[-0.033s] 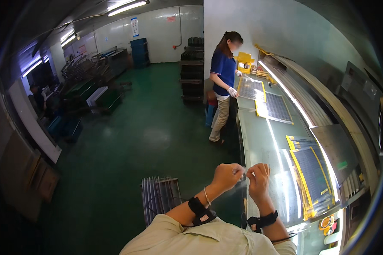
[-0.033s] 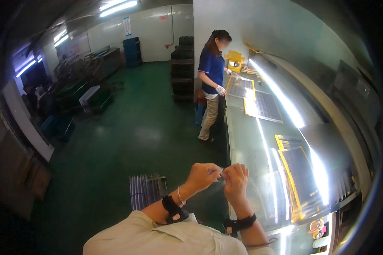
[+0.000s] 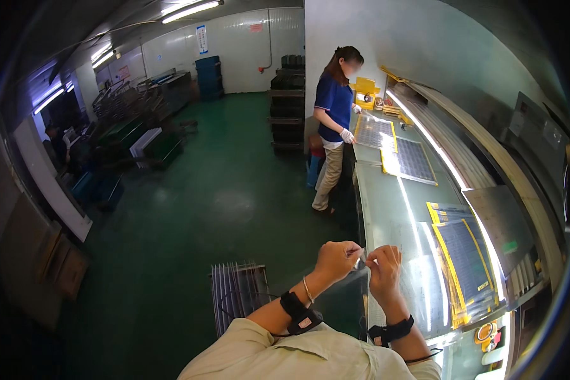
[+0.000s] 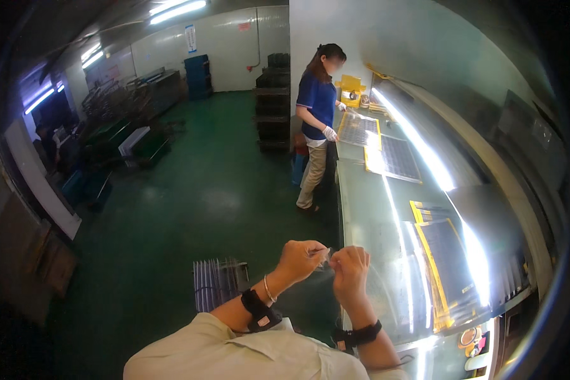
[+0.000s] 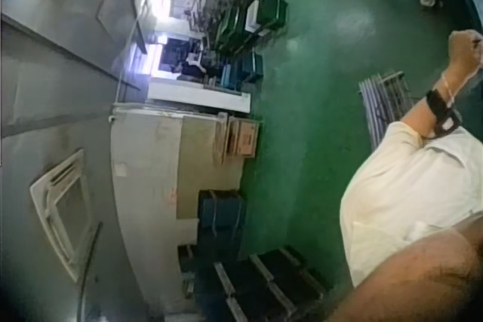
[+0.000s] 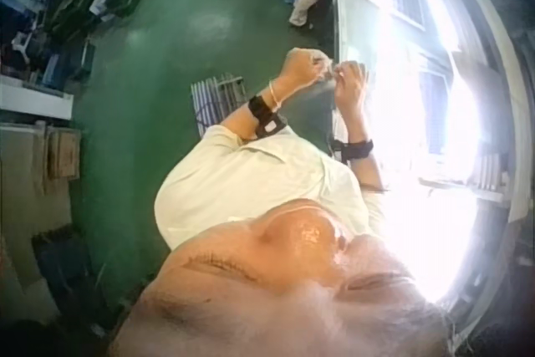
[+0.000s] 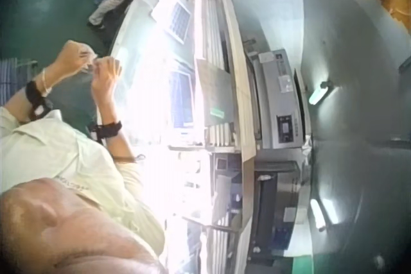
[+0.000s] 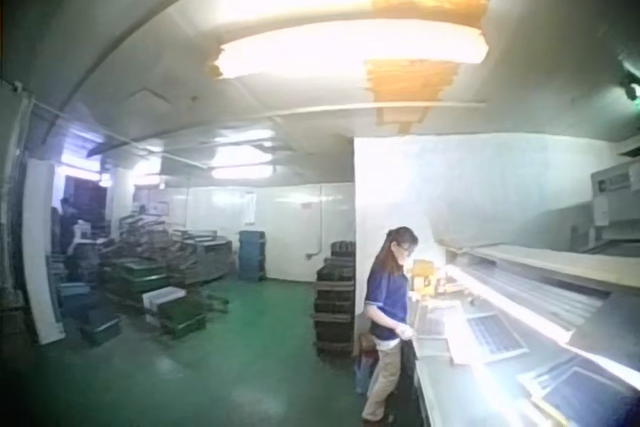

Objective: Inspecting and inserting metal mesh sheets into protective plastic sleeves and stacking them.

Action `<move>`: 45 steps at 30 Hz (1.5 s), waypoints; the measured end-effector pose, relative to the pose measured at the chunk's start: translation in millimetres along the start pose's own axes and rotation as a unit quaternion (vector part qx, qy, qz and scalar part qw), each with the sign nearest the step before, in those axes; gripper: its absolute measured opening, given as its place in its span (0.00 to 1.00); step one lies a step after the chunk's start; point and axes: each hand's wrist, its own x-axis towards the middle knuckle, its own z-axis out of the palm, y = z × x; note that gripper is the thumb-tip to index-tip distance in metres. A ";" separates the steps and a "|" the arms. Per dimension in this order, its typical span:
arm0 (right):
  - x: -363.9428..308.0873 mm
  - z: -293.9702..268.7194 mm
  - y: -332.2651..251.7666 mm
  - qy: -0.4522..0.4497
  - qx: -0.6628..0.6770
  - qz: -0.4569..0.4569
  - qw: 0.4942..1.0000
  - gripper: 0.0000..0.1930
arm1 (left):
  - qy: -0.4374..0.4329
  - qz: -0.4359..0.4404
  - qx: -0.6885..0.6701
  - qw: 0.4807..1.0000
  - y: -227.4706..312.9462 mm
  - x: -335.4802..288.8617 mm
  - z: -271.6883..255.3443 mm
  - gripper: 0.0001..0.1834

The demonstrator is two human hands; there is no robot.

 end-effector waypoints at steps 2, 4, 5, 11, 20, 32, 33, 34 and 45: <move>-0.6 -2.1 1.1 -0.016 0.007 -0.001 1.000 0.02 | -0.024 -0.004 -0.031 0.999 -5.3 5.6 -3.3 0.09; -3.2 -4.1 8.0 -0.020 0.052 0.047 0.997 0.06 | -0.051 -0.010 -0.063 0.997 -5.6 6.7 -9.0 0.08; -5.4 -2.1 9.0 -0.021 0.052 0.047 0.997 0.06 | -0.102 -0.038 -0.110 0.988 -4.4 6.6 -14.4 0.09; -25.6 12.9 26.4 0.077 0.108 0.044 0.990 0.14 | -0.210 -0.075 -0.119 0.968 4.2 -7.7 -0.6 0.09; -28.5 11.0 20.7 0.144 0.080 0.101 0.981 0.06 | -0.147 -0.056 -0.081 0.984 1.6 -31.8 36.0 0.08; -12.7 -61.4 86.0 0.282 0.577 0.334 0.691 0.04 | -0.176 -0.207 -0.216 0.938 9.8 16.8 4.6 0.08; -18.7 -78.8 95.7 0.295 0.571 0.327 0.693 0.05 | -0.188 -0.206 -0.211 0.937 12.2 22.7 -2.1 0.08; -28.1 -89.6 102.2 0.303 0.584 0.305 0.689 0.05 | -0.203 -0.188 -0.201 0.939 13.4 28.9 -7.5 0.08; -345.2 -293.9 183.1 0.617 0.240 0.312 0.681 0.06 | -0.175 -0.057 -0.040 0.982 45.0 89.2 -63.0 0.08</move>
